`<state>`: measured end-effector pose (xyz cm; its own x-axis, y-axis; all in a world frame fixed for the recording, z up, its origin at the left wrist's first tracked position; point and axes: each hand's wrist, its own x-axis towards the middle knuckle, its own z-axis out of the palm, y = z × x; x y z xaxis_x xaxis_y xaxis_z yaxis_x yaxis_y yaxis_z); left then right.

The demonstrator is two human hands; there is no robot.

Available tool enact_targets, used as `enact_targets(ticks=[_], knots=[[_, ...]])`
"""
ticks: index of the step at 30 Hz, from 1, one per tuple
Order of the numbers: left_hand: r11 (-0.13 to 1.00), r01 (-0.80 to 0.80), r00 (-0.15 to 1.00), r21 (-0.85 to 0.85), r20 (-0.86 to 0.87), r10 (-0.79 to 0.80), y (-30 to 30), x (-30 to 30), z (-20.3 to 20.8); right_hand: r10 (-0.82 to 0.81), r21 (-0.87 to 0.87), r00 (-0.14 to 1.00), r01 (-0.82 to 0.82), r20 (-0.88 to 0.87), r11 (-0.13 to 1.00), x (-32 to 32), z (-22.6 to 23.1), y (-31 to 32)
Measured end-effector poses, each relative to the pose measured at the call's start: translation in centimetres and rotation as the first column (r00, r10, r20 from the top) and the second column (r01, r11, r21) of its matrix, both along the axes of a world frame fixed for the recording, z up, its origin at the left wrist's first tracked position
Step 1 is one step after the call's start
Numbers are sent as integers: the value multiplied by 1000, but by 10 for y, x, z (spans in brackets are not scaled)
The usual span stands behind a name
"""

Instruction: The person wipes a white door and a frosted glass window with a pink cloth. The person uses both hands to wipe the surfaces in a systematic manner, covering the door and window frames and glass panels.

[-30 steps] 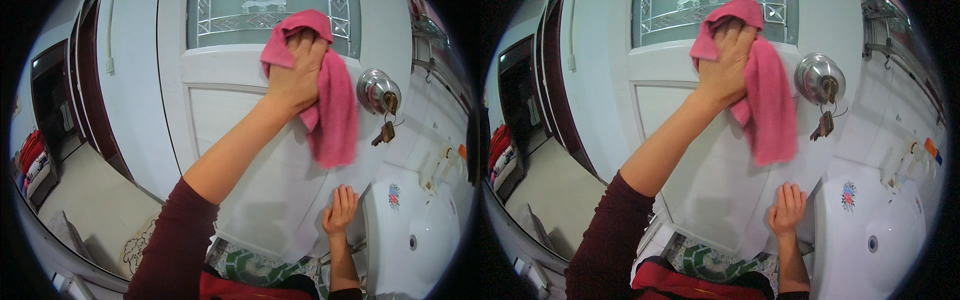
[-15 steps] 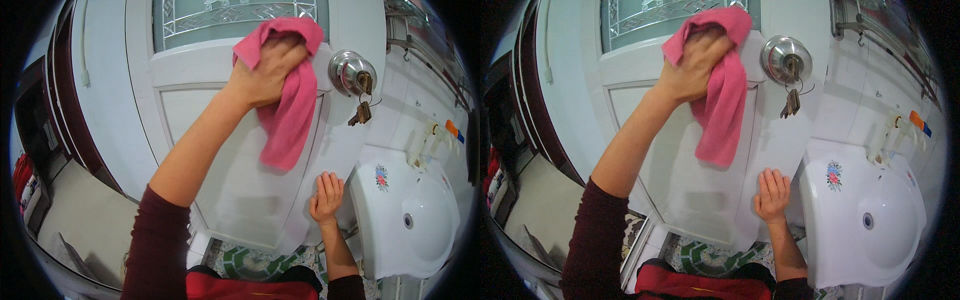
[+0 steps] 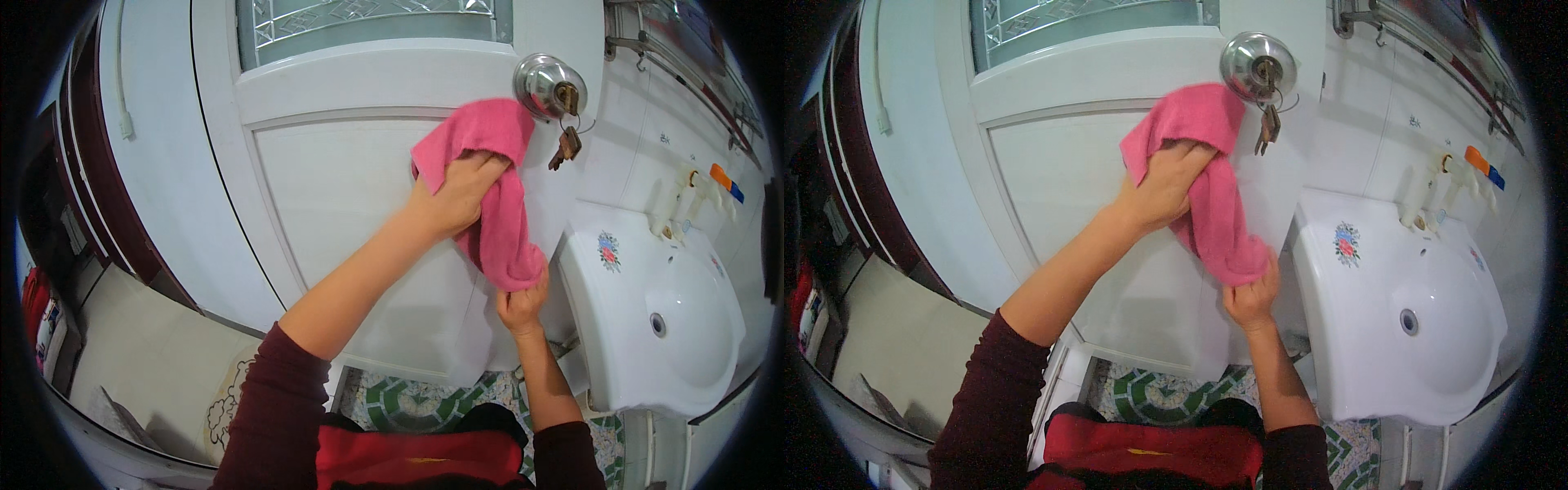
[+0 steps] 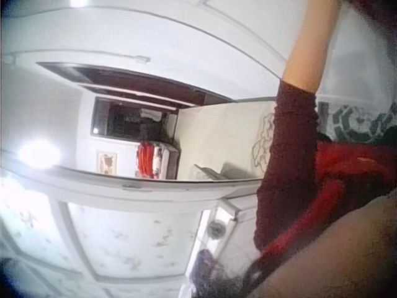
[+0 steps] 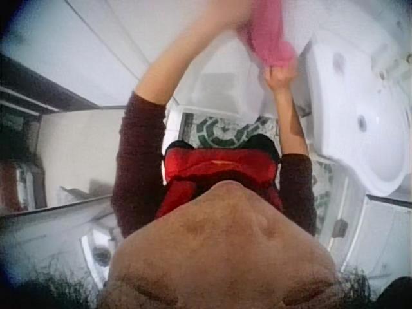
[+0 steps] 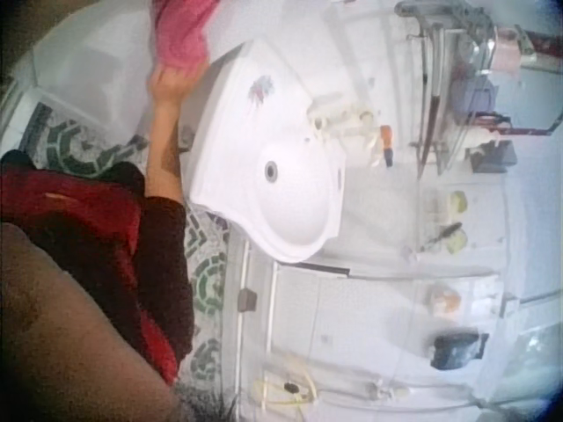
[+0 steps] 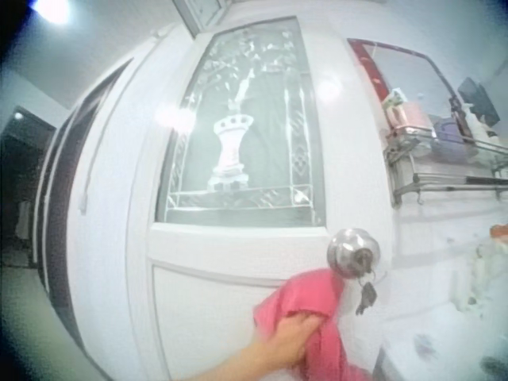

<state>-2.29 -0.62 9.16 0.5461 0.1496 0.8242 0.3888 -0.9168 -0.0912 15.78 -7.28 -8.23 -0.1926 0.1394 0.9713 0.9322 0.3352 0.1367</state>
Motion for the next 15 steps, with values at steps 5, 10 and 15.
enact_targets(ticks=[5,10,15], knots=[[971,238,946,6,227,-233,-18,-1,-21,387,-59,648,-555,-656,830,-29,-1,-36],[515,281,919,-810,72,-389,-45,3,-3,507,522,-371,-831,-778,193,-44,-64,-59],[706,80,777,-704,-399,-486,-57,-24,-1,240,753,-720,-653,-652,84,-63,10,-82]])
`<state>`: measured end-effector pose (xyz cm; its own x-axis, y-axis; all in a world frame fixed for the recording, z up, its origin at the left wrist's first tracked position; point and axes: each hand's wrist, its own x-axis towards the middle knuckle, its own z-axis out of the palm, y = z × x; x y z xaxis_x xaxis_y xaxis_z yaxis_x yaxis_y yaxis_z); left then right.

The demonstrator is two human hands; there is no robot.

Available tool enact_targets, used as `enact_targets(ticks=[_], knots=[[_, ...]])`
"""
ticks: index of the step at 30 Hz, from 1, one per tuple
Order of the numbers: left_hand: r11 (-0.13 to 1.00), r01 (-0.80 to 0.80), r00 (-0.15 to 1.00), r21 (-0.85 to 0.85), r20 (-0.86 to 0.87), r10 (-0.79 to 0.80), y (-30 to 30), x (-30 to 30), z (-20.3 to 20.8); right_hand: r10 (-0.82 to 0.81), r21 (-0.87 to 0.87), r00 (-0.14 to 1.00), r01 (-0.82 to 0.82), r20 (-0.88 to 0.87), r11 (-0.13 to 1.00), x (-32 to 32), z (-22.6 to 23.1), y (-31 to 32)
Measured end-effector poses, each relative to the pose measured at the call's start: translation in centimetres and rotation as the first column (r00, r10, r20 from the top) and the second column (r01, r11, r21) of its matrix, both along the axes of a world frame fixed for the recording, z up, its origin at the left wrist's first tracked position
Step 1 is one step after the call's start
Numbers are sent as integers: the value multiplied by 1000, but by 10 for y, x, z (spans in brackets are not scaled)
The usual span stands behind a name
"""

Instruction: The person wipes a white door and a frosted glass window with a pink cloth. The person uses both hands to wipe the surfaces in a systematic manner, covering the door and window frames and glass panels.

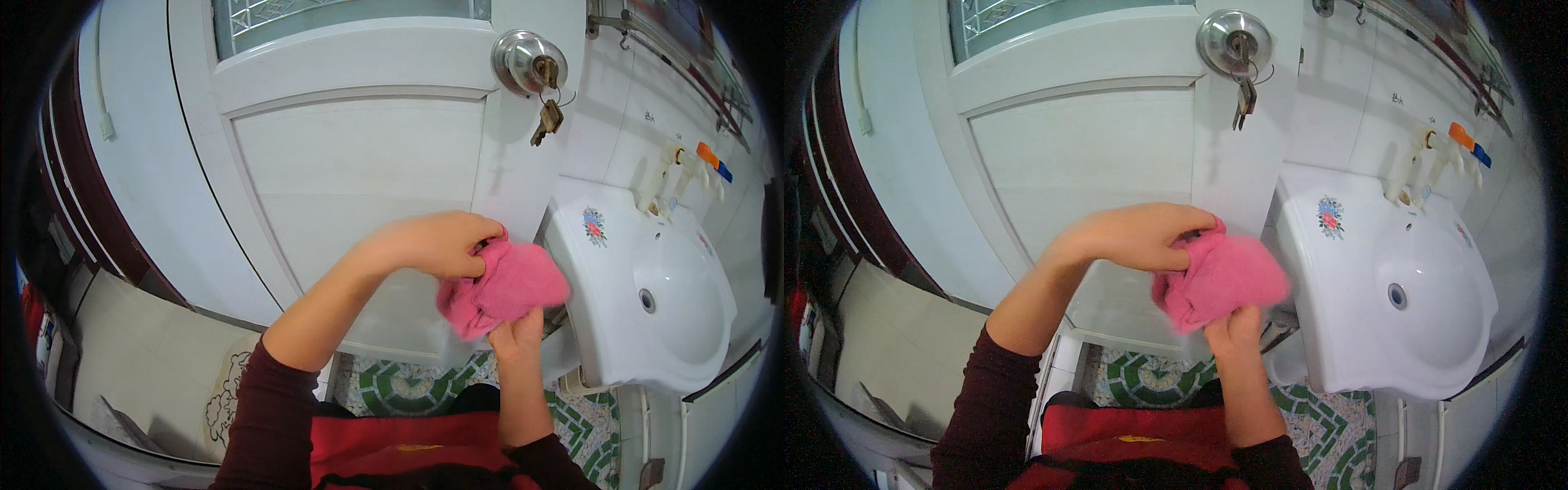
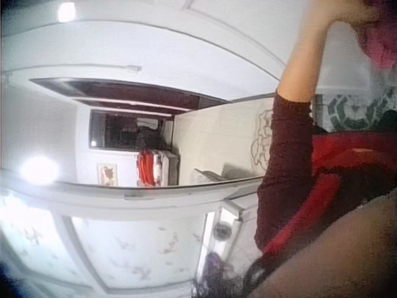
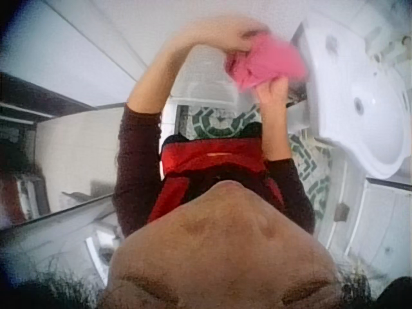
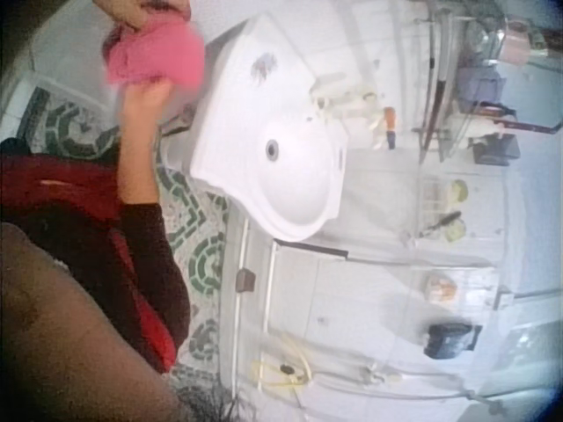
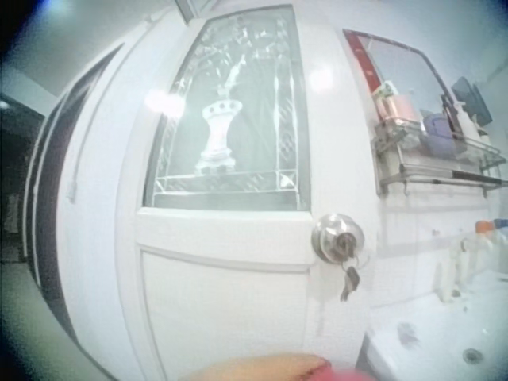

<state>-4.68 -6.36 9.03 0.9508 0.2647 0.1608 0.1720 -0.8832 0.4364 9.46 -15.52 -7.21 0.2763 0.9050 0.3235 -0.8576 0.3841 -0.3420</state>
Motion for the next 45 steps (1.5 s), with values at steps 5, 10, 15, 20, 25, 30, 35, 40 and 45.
enact_targets(ticks=[5,10,15,20,25,30,35,40,45], knots=[[993,-63,921,95,389,21,-20,-36,20,-386,195,884,343,264,919,7,61,0],[947,245,677,-206,736,-15,-46,-66,13,-843,550,128,704,523,448,13,117,18],[539,834,265,-120,943,-200,-101,-56,-13,-588,919,-736,392,337,37,28,58,82],[299,929,262,-219,959,-111,-133,-64,-13,-517,903,-746,400,419,156,27,-1,76],[81,965,257,-248,957,-134,-146,-72,-20,-611,926,-743,376,274,-42,20,88,93],[-47,972,220,-229,964,-146,-143,-80,-27,-566,933,-777,358,274,-40,23,72,97],[-105,971,197,-213,969,-148,-140,-85,-28,-438,933,-827,345,353,102,24,-33,83],[-145,967,177,-210,961,-212,-117,-79,-40,-448,928,-826,372,343,23,42,27,90],[69,988,145,-140,987,-76,-127,-84,-67,-556,939,-795,336,243,-70,24,92,97]])
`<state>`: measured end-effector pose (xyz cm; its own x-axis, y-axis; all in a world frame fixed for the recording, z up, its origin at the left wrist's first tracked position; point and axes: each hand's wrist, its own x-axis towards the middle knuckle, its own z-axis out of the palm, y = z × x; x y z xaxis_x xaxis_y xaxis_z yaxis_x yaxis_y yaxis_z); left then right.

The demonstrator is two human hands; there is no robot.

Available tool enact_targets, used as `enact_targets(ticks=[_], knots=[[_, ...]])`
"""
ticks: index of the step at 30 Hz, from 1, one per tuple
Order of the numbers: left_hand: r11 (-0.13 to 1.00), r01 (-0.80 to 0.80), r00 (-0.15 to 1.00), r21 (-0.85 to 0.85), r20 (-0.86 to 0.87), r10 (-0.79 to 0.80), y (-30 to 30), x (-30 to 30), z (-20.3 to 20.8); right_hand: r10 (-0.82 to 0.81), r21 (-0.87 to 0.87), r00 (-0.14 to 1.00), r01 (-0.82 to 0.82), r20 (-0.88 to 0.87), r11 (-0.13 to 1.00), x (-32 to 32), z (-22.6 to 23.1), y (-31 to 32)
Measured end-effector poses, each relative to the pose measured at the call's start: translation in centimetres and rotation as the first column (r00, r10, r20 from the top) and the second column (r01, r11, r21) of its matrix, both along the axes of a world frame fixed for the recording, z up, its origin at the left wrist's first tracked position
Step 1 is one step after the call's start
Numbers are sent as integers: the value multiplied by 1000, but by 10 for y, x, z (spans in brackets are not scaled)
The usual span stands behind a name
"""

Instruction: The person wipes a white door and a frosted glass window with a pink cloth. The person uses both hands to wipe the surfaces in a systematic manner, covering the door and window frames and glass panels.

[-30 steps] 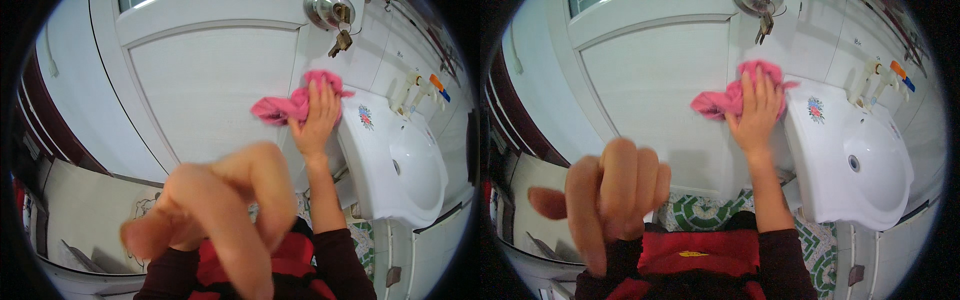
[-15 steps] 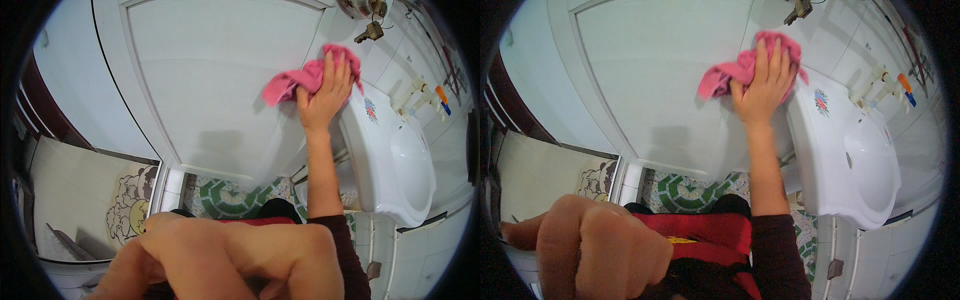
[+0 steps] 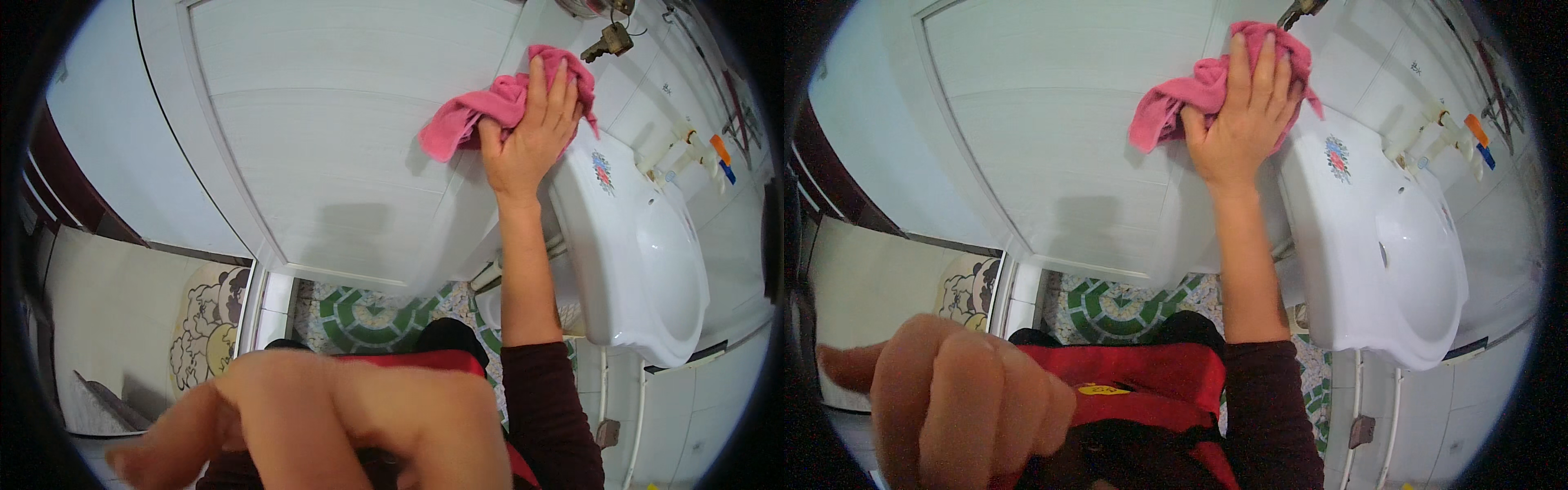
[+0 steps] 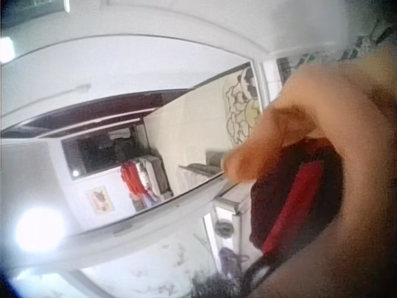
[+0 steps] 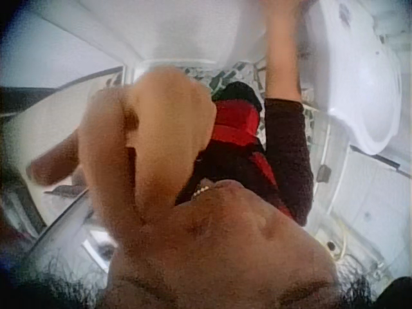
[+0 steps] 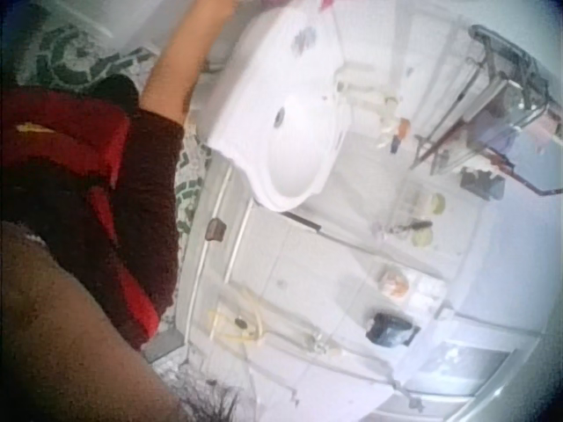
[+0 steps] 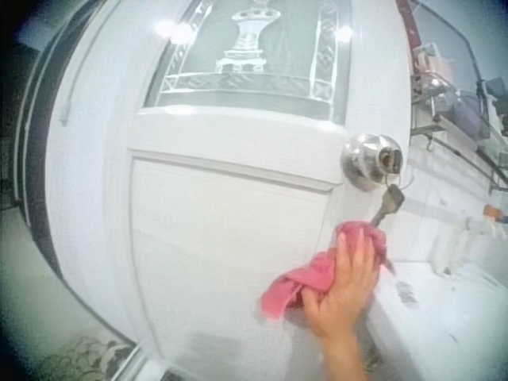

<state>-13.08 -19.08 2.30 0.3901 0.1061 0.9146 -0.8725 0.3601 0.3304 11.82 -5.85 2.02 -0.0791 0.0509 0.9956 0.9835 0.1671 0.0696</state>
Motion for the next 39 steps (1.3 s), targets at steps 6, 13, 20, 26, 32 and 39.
enact_targets(ticks=[6,13,20,26,32,39], knots=[[393,-730,393,559,-128,911,76,55,-9,-134,-218,987,114,-83,969,12,-96,-12],[-417,-708,-213,570,390,896,111,137,-32,-210,-148,967,189,-145,971,-11,-48,-3],[-652,-672,-415,350,551,724,131,164,-3,-174,-95,979,164,-108,982,-1,-14,4],[-611,-469,-331,638,515,791,122,152,-124,-337,-432,939,275,-73,859,0,-147,-4],[-483,-462,-241,744,419,875,114,141,-200,-307,-393,947,249,-91,885,-4,-244,-7],[-636,-616,-382,465,529,758,135,158,-63,-253,-262,956,209,-150,942,-17,-62,-3]])
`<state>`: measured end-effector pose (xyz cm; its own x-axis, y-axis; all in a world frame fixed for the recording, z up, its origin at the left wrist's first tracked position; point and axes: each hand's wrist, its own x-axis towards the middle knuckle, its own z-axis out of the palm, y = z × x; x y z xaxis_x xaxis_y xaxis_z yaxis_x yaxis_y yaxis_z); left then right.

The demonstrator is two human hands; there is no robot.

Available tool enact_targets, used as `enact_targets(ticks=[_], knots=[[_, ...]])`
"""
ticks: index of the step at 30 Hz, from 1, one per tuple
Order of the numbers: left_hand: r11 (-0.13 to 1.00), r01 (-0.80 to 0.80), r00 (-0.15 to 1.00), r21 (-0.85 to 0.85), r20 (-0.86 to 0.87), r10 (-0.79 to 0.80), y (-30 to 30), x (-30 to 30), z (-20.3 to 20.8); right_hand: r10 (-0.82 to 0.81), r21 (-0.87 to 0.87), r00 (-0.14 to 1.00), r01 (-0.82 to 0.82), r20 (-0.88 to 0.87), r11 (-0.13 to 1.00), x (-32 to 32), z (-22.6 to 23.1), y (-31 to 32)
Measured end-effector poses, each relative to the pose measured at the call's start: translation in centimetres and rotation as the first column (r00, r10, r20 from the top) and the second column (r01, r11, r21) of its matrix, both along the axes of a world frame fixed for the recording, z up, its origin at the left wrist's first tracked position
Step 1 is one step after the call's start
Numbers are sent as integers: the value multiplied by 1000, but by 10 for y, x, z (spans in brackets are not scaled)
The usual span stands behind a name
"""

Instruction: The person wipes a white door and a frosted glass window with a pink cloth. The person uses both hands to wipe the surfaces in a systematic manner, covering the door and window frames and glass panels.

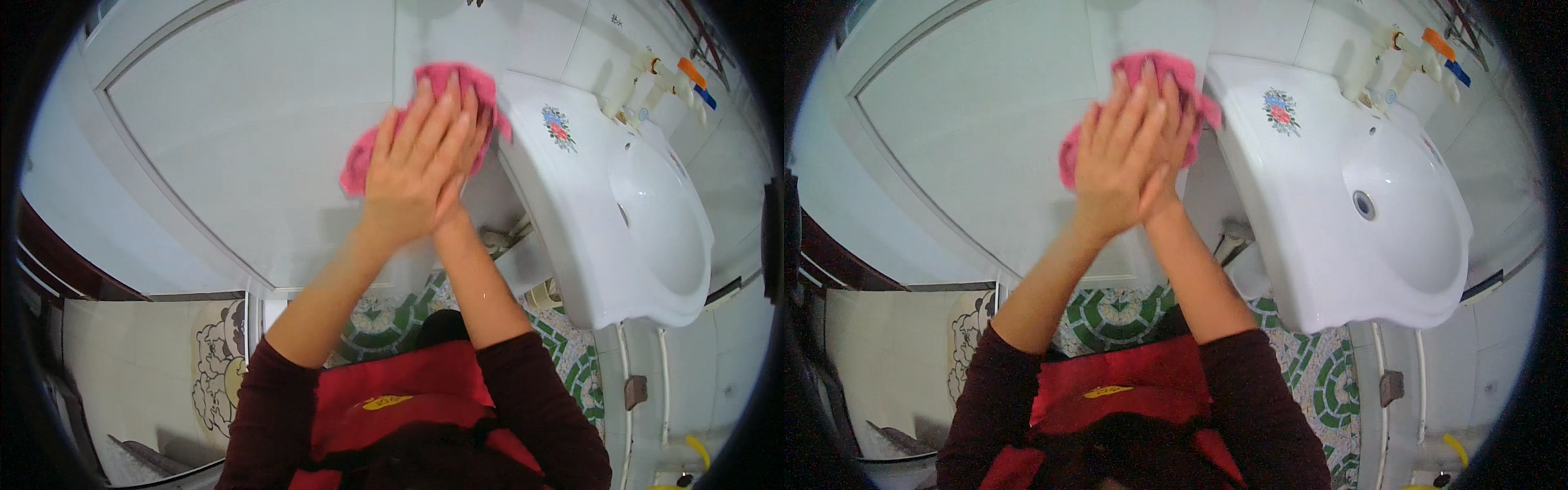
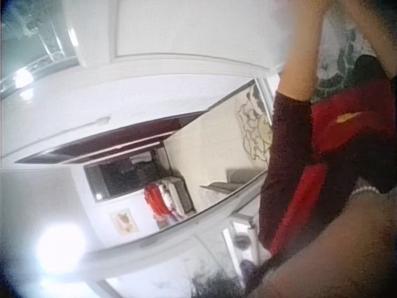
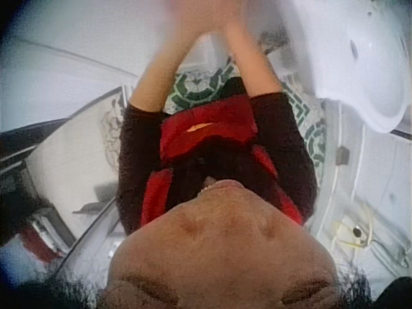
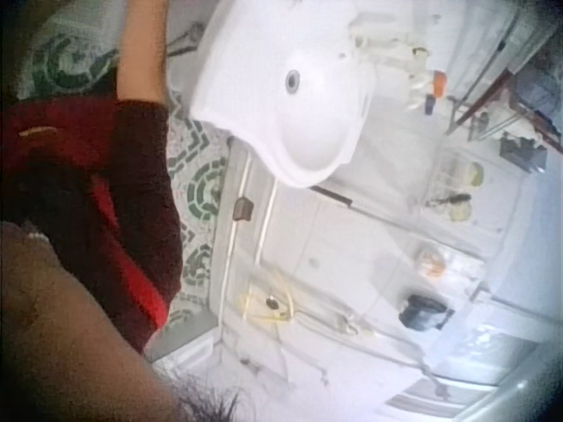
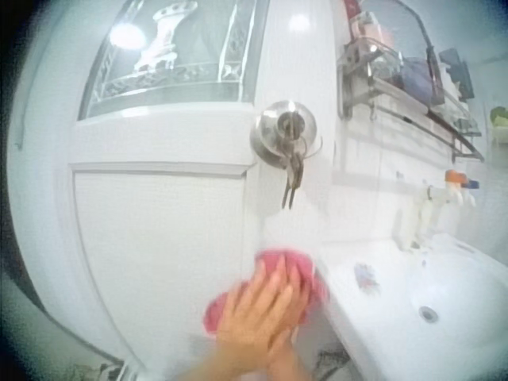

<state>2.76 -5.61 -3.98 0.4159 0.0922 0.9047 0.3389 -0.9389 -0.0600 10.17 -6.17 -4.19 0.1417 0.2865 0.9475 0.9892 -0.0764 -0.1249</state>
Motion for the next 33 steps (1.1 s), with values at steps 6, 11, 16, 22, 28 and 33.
enact_targets(ticks=[6,11,16,22,28,33], knots=[[990,131,986,-59,112,-124,-8,-5,5,16,-41,1000,-17,-14,999,-2,21,-11],[981,190,965,-39,194,-179,19,-37,6,246,68,959,-257,140,964,21,-19,-36],[1000,7,989,-7,146,-6,46,-48,-2,87,-195,955,-32,283,980,4,6,-120],[994,-70,993,88,101,61,62,-54,-8,-130,-428,737,516,664,742,6,42,-201],[981,-122,987,148,118,105,61,-36,-9,-101,-410,535,743,839,529,33,35,-137],[972,-171,982,161,103,156,67,-48,-12,-33,-492,597,690,801,531,6,47,-185]])
